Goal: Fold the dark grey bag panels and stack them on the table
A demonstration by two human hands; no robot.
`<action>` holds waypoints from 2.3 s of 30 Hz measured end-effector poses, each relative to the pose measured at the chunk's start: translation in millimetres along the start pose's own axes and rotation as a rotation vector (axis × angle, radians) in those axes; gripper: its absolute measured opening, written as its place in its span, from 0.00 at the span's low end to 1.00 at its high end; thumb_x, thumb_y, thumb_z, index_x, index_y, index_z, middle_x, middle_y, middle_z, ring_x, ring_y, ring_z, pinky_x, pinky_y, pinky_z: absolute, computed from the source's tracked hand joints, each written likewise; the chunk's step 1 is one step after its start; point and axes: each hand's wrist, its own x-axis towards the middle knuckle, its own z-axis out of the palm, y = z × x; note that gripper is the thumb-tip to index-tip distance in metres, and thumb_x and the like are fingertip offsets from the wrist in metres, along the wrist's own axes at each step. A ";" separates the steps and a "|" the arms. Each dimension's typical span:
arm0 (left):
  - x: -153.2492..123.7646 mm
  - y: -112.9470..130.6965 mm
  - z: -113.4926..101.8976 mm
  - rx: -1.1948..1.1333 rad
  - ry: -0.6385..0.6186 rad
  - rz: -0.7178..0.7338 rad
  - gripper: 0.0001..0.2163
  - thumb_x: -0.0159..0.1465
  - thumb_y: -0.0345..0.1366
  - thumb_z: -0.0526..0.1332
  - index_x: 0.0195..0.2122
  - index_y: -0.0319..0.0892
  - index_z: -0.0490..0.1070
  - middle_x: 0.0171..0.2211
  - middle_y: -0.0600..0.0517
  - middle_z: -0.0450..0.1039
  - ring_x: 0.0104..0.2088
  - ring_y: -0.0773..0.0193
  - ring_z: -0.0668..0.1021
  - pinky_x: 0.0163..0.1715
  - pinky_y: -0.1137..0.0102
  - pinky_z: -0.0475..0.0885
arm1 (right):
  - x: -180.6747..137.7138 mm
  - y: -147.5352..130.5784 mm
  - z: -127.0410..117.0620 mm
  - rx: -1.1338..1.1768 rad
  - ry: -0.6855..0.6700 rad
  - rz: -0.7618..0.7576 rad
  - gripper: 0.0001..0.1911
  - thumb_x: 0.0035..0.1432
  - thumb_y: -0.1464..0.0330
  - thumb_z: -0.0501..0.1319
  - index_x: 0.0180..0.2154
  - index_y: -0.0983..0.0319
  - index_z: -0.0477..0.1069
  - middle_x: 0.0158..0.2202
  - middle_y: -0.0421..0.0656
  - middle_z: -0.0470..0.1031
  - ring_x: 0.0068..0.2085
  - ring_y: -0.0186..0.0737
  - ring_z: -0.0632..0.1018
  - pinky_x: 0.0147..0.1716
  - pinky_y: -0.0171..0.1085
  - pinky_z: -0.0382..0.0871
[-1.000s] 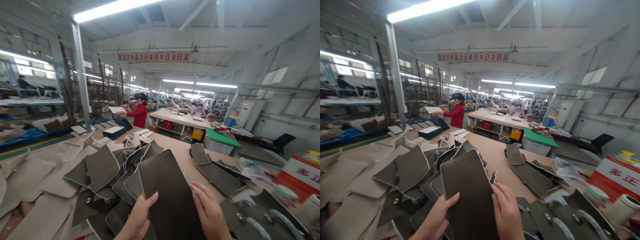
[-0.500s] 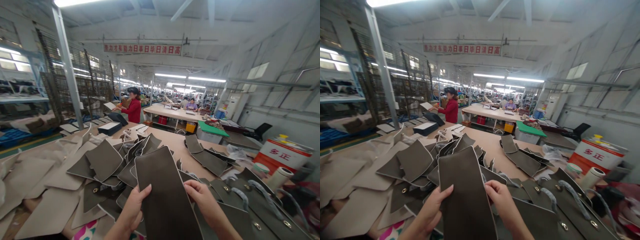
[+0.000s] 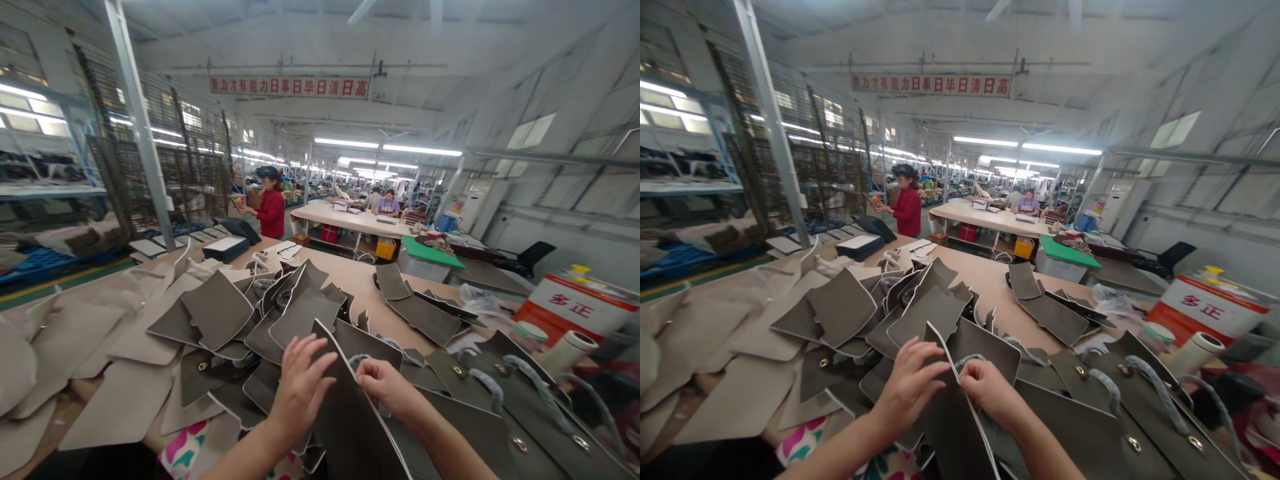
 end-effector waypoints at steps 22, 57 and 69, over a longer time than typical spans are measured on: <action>21.2 35.0 -30.3 0.188 -0.848 0.629 0.05 0.56 0.35 0.59 0.28 0.40 0.64 0.30 0.50 0.68 0.32 0.63 0.69 0.31 0.70 0.62 | 3.1 11.5 5.1 -0.882 0.015 -0.095 0.05 0.42 0.77 0.53 0.22 0.64 0.66 0.21 0.37 0.65 0.24 0.30 0.63 0.23 0.30 0.51; 50.6 -1.5 -68.2 0.178 -0.613 0.102 0.19 0.58 0.39 0.58 0.51 0.43 0.61 0.45 0.48 0.70 0.44 0.58 0.71 0.44 0.65 0.62 | -39.8 -24.9 -19.8 -1.339 0.246 -0.759 0.08 0.59 0.73 0.48 0.31 0.61 0.64 0.41 0.45 0.70 0.39 0.41 0.72 0.37 0.40 0.65; 49.7 -15.6 -65.2 -0.343 -0.861 -0.141 0.13 0.61 0.37 0.53 0.44 0.44 0.70 0.40 0.55 0.73 0.39 0.65 0.73 0.39 0.78 0.63 | -28.4 -39.5 -36.8 -1.465 0.337 -0.720 0.09 0.60 0.69 0.49 0.28 0.62 0.63 0.29 0.43 0.67 0.32 0.40 0.68 0.35 0.38 0.59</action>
